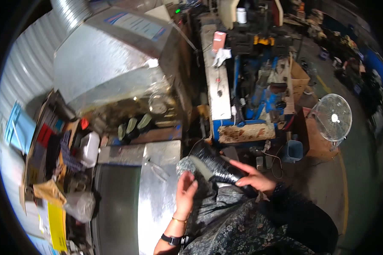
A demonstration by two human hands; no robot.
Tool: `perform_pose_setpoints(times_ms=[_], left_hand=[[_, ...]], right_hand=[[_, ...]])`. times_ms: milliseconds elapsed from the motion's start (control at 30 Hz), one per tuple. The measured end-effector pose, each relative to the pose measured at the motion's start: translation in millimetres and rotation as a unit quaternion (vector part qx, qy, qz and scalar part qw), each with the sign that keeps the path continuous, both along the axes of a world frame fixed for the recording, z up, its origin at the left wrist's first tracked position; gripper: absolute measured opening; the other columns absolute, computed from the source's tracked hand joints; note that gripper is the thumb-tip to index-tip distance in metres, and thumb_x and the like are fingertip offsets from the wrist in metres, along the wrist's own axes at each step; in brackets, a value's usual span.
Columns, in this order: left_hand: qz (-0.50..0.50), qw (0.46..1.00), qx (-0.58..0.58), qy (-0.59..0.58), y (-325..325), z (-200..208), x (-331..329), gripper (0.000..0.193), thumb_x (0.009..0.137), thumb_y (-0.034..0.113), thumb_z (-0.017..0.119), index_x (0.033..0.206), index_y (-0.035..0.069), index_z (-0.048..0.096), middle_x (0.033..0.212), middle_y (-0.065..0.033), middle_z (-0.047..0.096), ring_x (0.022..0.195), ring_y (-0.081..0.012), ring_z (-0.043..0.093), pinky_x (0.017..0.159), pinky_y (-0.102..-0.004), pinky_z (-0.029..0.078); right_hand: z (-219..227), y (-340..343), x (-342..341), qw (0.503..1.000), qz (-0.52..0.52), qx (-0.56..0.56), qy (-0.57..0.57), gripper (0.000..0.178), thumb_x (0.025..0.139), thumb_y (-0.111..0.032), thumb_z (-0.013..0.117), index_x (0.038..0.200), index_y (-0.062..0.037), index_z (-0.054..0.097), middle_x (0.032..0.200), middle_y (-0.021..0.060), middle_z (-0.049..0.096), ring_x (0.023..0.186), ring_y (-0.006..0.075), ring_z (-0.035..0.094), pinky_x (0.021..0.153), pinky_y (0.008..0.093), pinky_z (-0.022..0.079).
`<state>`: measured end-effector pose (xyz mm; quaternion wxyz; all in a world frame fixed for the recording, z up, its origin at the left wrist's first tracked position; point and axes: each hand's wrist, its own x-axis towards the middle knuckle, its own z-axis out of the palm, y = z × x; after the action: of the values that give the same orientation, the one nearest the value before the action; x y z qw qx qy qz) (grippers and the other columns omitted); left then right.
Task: The person takes a shoe from a machine, pulls the upper over a last by hand, and trims excess material with a tool. They then place the shoe on a conveyor belt and repeat the process with another shoe.
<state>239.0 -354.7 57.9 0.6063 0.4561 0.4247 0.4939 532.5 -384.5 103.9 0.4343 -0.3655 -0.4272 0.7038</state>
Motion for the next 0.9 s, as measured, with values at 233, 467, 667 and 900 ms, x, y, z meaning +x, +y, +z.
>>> perform_pose_setpoints(times_ms=[233, 467, 667, 900], left_hand=[[-0.099, 0.885, 0.198, 0.410, -38, -29, -2, 0.038, 0.084, 0.013, 0.068, 0.120, 0.000, 0.063, 0.113, -0.0216, 0.068, 0.103, -0.0391, 0.066, 0.092, -0.0430, 0.052], [-0.104, 0.821, 0.325, 0.457, -35, -49, 5, 0.020, 0.080, 0.009, 0.067, 0.100, 0.006, 0.071, 0.100, -0.0106, 0.072, 0.097, -0.0294, 0.067, 0.091, -0.0393, 0.050], [-0.099, 0.809, 0.350, 0.461, -33, -47, 9, 0.017, 0.081, 0.011, 0.067, 0.097, 0.007, 0.072, 0.097, -0.0091, 0.072, 0.093, -0.0280, 0.067, 0.088, -0.0384, 0.051], [-0.096, 0.805, 0.331, 0.483, -35, -48, 15, 0.016, 0.081, 0.012, 0.068, 0.095, 0.008, 0.072, 0.095, -0.0086, 0.072, 0.091, -0.0284, 0.067, 0.085, -0.0386, 0.051]], right_hand=[[91, 115, 176, 0.766, -0.327, 0.259, -0.488, 0.087, 0.066, -0.027, 0.081, 0.144, -0.0049, 0.048, 0.153, 0.0255, 0.035, 0.143, 0.0320, 0.035, 0.115, 0.0364, 0.028], [135, 219, 274, 0.657, -0.409, 0.240, -0.585, 0.072, 0.066, -0.030, 0.078, 0.136, -0.0176, 0.060, 0.154, 0.0335, 0.027, 0.130, 0.0415, 0.049, 0.103, 0.0352, 0.041], [150, 235, 293, 0.673, -0.346, 0.204, -0.622, 0.073, 0.066, -0.028, 0.079, 0.136, -0.0221, 0.060, 0.153, 0.0302, 0.032, 0.134, 0.0362, 0.046, 0.104, 0.0326, 0.041], [153, 229, 242, 0.618, -0.337, 0.132, -0.698, 0.074, 0.066, -0.037, 0.072, 0.138, -0.0296, 0.058, 0.153, 0.0258, 0.034, 0.123, 0.0475, 0.051, 0.107, 0.0421, 0.042]])
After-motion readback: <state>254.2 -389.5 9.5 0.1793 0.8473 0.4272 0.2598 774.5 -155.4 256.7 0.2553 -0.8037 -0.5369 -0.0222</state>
